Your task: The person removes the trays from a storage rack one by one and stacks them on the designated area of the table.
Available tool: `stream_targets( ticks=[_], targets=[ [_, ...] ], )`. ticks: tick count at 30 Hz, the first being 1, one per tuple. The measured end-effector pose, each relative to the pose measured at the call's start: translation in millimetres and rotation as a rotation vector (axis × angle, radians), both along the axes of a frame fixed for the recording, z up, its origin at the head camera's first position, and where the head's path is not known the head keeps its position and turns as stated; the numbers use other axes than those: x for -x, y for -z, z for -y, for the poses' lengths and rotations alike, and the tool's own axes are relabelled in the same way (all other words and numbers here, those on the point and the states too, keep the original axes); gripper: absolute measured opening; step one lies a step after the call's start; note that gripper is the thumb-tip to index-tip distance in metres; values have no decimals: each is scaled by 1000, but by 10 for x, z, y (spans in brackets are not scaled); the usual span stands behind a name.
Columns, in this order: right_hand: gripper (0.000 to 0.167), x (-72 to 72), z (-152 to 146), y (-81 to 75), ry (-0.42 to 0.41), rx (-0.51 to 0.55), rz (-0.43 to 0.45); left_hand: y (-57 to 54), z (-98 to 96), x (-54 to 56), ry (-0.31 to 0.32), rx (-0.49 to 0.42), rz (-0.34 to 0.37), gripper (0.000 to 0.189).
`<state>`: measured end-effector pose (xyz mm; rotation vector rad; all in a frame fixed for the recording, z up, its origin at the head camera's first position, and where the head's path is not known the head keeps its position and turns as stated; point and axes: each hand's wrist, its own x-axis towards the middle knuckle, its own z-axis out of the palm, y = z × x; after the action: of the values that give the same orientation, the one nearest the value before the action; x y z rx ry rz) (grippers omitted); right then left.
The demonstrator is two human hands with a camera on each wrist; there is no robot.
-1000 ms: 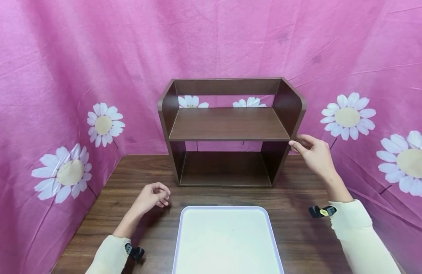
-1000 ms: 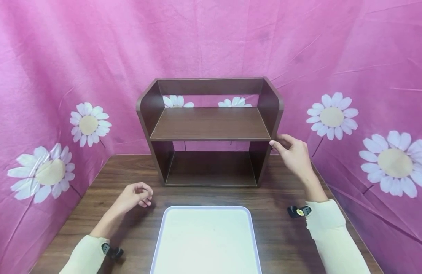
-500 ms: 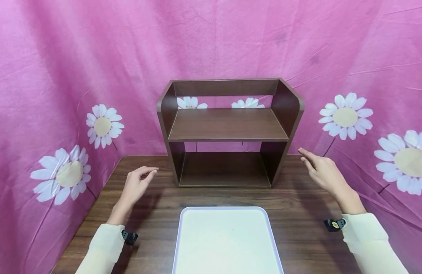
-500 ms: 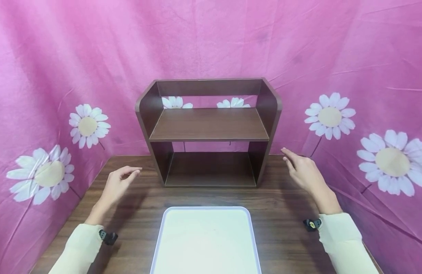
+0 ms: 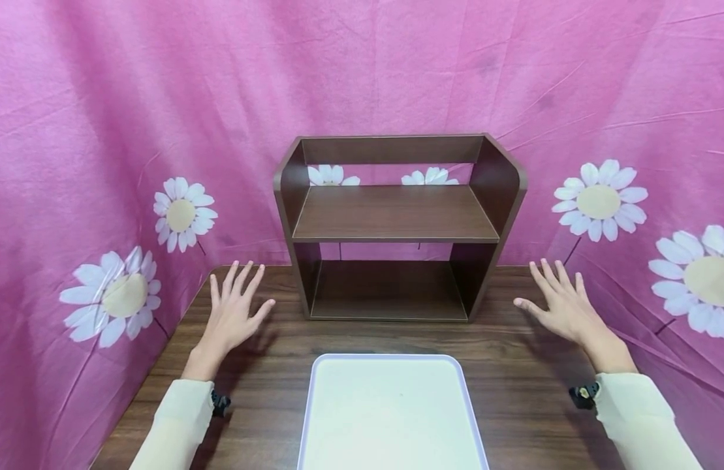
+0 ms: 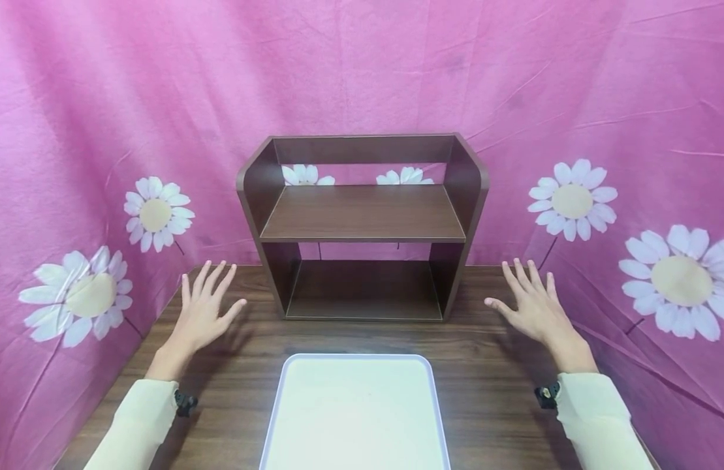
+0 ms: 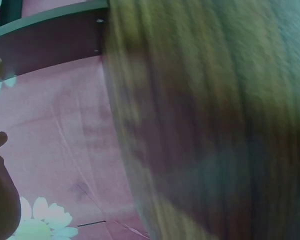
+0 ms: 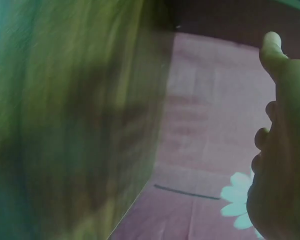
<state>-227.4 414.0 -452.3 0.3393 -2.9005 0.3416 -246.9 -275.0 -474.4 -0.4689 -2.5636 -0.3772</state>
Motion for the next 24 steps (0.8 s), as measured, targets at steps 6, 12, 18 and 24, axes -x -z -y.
stream_targets(
  ticks=[6,12,18,24],
  targets=[
    [104,-7,-91,172,48,-49,56,53,21,-27,-68,83,155,91],
    [103,13,-101,240,61,-33,72,80,34,-41,-101,93,269,96],
    [101,45,-57,238,62,-28,78,93,78,-35,-118,93,334,96],
    [100,51,-18,226,68,-32,95,109,108,-17,-131,105,363,96]
  ],
)
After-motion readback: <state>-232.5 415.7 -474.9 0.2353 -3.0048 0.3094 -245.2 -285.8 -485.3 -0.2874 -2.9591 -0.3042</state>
